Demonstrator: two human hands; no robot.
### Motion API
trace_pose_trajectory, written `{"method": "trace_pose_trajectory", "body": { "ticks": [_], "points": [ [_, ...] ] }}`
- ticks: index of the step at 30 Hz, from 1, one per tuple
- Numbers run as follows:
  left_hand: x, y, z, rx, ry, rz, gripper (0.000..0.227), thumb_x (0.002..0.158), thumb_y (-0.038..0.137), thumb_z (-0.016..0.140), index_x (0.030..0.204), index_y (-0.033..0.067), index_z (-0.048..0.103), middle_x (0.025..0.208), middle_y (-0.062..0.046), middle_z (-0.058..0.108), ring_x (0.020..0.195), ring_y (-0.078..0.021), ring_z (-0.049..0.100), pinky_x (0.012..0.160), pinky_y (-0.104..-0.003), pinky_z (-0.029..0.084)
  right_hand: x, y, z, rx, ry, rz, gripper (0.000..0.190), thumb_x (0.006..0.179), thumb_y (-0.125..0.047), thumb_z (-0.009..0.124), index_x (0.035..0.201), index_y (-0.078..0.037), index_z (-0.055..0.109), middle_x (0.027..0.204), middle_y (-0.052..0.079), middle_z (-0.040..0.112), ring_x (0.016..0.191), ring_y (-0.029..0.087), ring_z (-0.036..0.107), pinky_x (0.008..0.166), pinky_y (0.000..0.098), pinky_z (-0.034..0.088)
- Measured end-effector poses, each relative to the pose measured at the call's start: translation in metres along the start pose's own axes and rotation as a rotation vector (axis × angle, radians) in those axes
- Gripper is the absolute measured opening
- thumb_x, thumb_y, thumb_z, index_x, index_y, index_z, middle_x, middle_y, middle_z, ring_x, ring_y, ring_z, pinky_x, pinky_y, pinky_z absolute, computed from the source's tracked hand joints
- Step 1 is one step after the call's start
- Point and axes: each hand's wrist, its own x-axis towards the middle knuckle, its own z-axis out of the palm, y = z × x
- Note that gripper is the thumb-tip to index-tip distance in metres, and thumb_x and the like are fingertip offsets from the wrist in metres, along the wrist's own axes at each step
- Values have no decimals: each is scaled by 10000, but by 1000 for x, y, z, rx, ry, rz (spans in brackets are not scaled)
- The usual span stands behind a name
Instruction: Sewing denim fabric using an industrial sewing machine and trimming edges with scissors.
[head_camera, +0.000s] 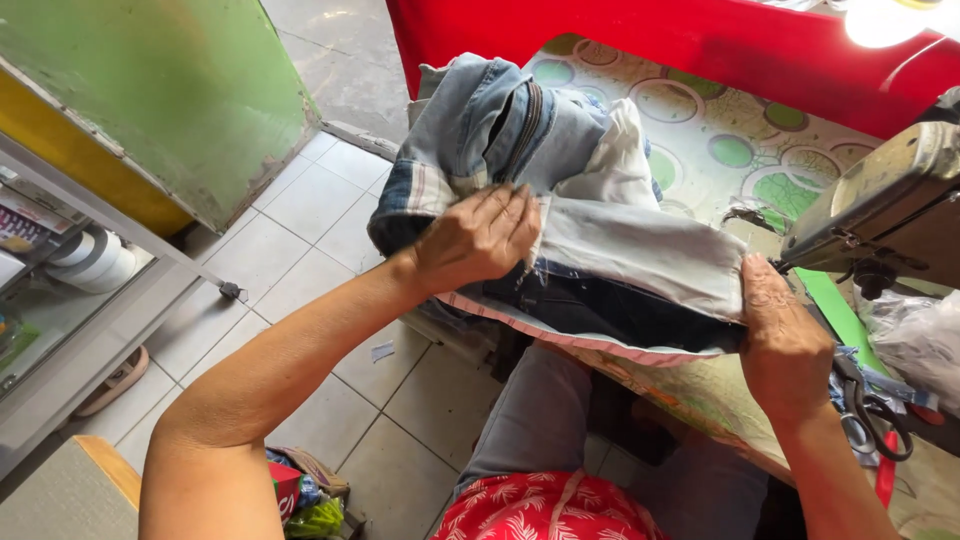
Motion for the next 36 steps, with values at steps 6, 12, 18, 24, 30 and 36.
{"method": "trace_pose_trajectory", "body": {
  "ticks": [6, 12, 18, 24, 30, 36],
  "points": [
    [-23, 13, 1, -50, 14, -81, 257, 1045, 0, 476, 1175, -36, 696, 1147, -195, 744, 1085, -282, 747, 962, -347, 622, -21, 7, 2, -162, -37, -42, 405, 1052, 148, 560, 1418, 44, 696, 1404, 207, 750, 1279, 293, 752, 1025, 358, 621],
    [-27, 21, -17, -68, 7, -82, 160, 1042, 34, 564, 1047, 19, 724, 1152, -183, 745, 1105, -281, 729, 961, -342, 616, -38, 11, 6, -170, -107, -20, 377, 1095, 62, 543, 1430, 4, 706, 1443, 187, 742, 1311, 283, 745, 1022, 357, 631],
    [-40, 30, -28, -224, 62, -71, 220, 1056, 136, 580, 840, 92, 591, 1098, -165, 713, 1087, -326, 703, 960, -407, 611, -53, 10, 4, -37, -145, 15, 426, 1007, 122, 528, 1396, 58, 689, 1454, 233, 721, 1322, 332, 723, 1099, 394, 579],
    [-47, 38, -42, -313, 21, -130, 206, 1050, 24, 531, 881, 14, 650, 1050, -163, 682, 1072, -289, 674, 1054, -414, 565, -48, 5, -14, -79, -179, -1, 331, 1094, -19, 577, 1403, 42, 676, 1461, 219, 725, 1322, 321, 730, 1097, 390, 589],
    [-38, 35, -64, -519, -238, -197, 254, 940, -59, 556, 1163, -65, 679, 1238, -210, 648, 1198, -345, 607, 1120, -441, 502, -28, -2, -46, 242, -336, 168, 522, 1003, 111, 505, 1519, 32, 503, 1562, 226, 551, 1401, 340, 572, 1214, 407, 418],
    [-14, 25, -76, -789, -250, -407, 310, 858, -57, 606, 1166, -71, 639, 1155, -216, 678, 1077, -356, 662, 1046, -434, 526, 0, 6, -77, 429, -574, 277, 897, 678, 298, 318, 1516, 8, 454, 1573, 241, 469, 1473, 362, 436, 1237, 440, 321]
  ]
}}
